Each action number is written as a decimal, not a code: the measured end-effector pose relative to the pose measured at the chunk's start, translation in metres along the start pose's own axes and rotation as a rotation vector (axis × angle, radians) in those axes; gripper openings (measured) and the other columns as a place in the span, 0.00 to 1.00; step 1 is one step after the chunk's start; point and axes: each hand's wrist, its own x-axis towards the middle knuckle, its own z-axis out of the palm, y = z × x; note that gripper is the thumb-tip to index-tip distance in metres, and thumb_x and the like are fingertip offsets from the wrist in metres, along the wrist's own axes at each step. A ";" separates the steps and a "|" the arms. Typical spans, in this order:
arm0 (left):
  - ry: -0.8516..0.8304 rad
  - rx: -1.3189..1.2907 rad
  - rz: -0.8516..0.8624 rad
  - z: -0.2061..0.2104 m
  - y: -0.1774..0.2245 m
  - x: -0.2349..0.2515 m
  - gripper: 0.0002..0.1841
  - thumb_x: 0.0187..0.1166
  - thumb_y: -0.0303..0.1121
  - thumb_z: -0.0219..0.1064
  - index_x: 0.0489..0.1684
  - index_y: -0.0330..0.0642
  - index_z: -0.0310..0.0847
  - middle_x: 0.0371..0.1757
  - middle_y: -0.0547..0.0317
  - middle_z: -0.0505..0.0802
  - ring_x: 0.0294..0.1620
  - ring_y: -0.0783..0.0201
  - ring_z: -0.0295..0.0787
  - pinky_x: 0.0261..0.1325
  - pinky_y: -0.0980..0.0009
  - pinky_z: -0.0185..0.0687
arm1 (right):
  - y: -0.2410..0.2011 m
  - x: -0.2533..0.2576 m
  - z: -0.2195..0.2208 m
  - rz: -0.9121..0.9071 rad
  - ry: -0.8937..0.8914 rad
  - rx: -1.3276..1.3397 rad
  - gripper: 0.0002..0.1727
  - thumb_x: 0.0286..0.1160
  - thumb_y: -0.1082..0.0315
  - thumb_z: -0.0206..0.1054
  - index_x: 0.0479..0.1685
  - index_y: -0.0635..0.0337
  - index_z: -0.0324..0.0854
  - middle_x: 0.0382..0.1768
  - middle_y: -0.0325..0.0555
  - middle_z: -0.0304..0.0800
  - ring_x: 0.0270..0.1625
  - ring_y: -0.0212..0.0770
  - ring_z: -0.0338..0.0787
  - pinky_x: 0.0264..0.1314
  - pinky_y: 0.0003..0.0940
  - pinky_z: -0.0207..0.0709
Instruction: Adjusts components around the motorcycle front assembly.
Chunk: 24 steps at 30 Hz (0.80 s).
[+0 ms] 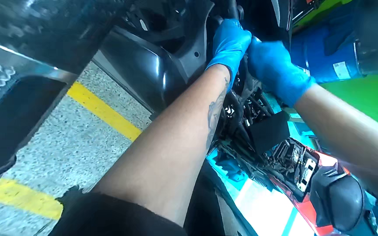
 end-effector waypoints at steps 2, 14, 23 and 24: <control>-0.003 0.017 -0.012 0.003 -0.004 -0.003 0.09 0.72 0.38 0.71 0.43 0.46 0.89 0.50 0.55 0.93 0.56 0.58 0.90 0.56 0.52 0.84 | 0.015 0.035 0.076 -0.244 0.375 0.156 0.24 0.69 0.53 0.68 0.57 0.62 0.77 0.41 0.59 0.86 0.36 0.58 0.90 0.29 0.57 0.80; 0.011 0.004 -0.012 0.003 0.000 0.004 0.09 0.72 0.39 0.71 0.43 0.47 0.90 0.48 0.55 0.94 0.55 0.58 0.91 0.56 0.51 0.84 | 0.007 0.005 0.011 -0.081 -0.065 0.243 0.18 0.79 0.62 0.66 0.60 0.63 0.77 0.44 0.60 0.87 0.44 0.61 0.89 0.39 0.65 0.79; 0.001 0.012 -0.026 0.002 0.002 0.004 0.09 0.73 0.39 0.70 0.42 0.47 0.90 0.47 0.54 0.94 0.52 0.57 0.91 0.53 0.51 0.84 | -0.013 -0.044 -0.010 0.016 -0.109 0.255 0.25 0.89 0.61 0.56 0.80 0.62 0.65 0.61 0.60 0.86 0.59 0.58 0.90 0.55 0.58 0.82; 0.007 0.009 -0.019 -0.001 0.003 0.005 0.10 0.74 0.39 0.70 0.44 0.46 0.91 0.48 0.54 0.94 0.54 0.57 0.91 0.55 0.50 0.83 | -0.013 -0.038 -0.037 0.059 -0.290 0.178 0.27 0.93 0.63 0.53 0.88 0.60 0.58 0.78 0.59 0.76 0.78 0.59 0.79 0.75 0.58 0.73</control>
